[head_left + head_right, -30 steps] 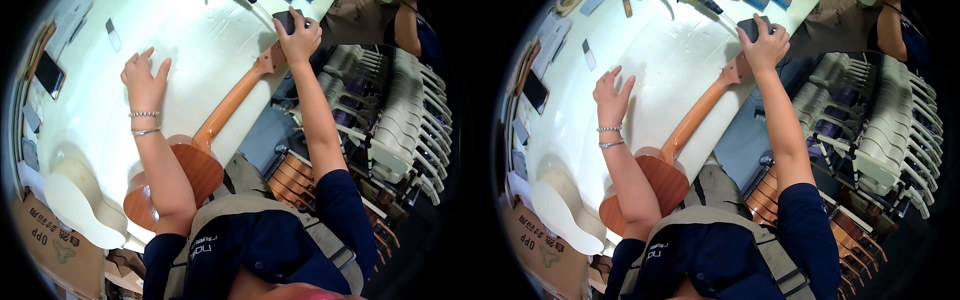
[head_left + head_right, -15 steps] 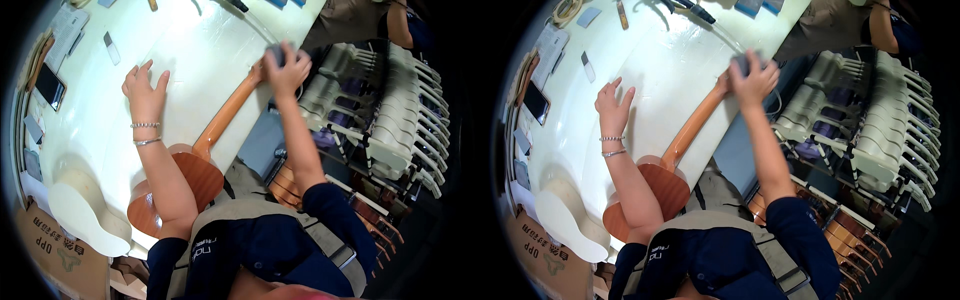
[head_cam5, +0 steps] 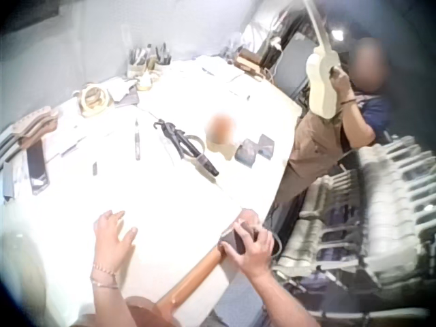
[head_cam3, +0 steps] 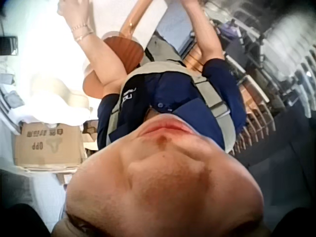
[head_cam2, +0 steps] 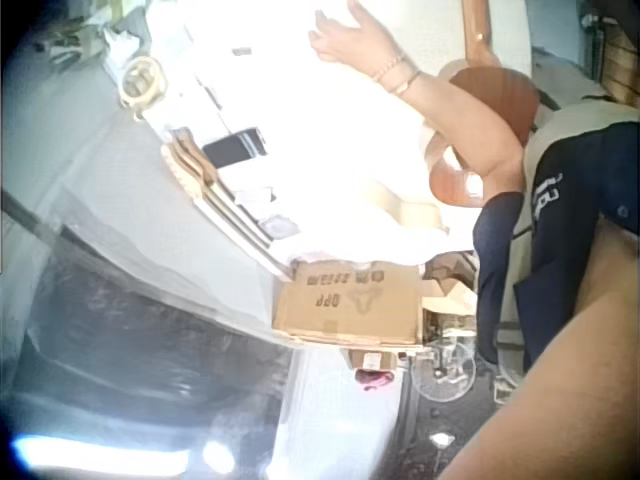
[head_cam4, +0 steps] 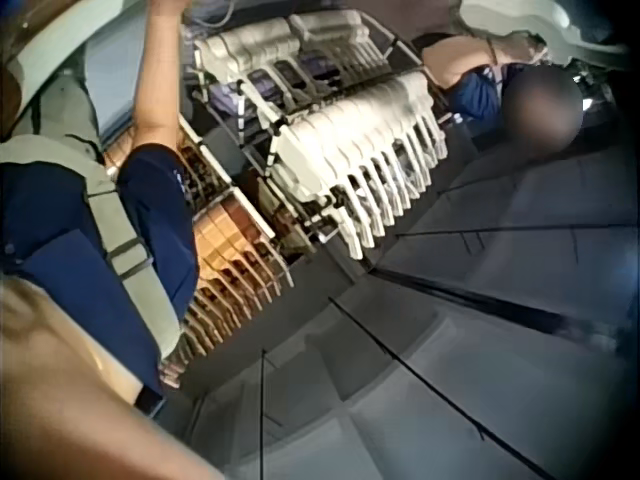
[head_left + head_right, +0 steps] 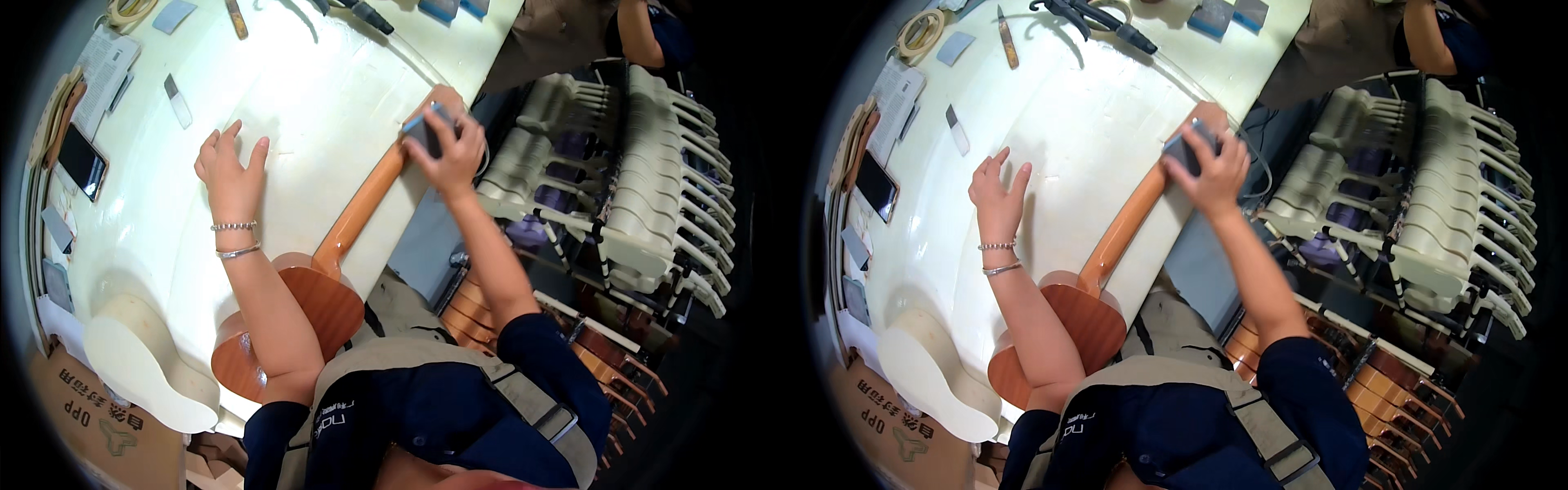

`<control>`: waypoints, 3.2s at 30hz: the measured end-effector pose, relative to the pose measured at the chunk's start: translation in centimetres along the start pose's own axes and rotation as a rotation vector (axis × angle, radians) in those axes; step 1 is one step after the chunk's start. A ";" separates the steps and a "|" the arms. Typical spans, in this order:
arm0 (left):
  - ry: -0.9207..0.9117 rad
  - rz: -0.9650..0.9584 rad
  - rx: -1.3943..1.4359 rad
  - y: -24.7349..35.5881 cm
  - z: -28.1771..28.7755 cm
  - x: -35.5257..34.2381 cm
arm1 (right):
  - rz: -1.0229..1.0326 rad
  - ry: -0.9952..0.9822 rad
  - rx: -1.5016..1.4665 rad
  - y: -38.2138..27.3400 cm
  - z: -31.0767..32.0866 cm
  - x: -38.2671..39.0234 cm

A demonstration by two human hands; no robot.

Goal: The person sands the back and neck of a ukulele using a sanding block, then places it on a storage rack and picks up another ukulele to sand.

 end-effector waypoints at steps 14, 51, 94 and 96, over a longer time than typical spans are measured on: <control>-0.057 -0.039 -0.030 0.0 -0.8 -0.3 | -0.068 0.114 0.113 2.2 -2.0 -6.2; 0.130 0.316 -0.159 -8.0 11.0 22.7 | -1.119 0.390 -0.642 -2.8 1.4 12.2; -2.250 -0.661 -0.483 13.5 -24.4 69.4 | -1.306 1.693 0.447 -22.3 66.2 69.3; -2.181 -0.673 -0.654 11.8 -26.5 68.1 | -1.325 1.721 0.609 -27.6 67.8 70.2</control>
Point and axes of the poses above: each hand's wrist, its own x-axis away from the middle knuckle, its own z-axis out of the back of the hand, y = z × x, the point moved 2 cm from there along -x, towards the middle knuckle, and after that the axes turned 2 degrees about z, right-handed, at the moved point
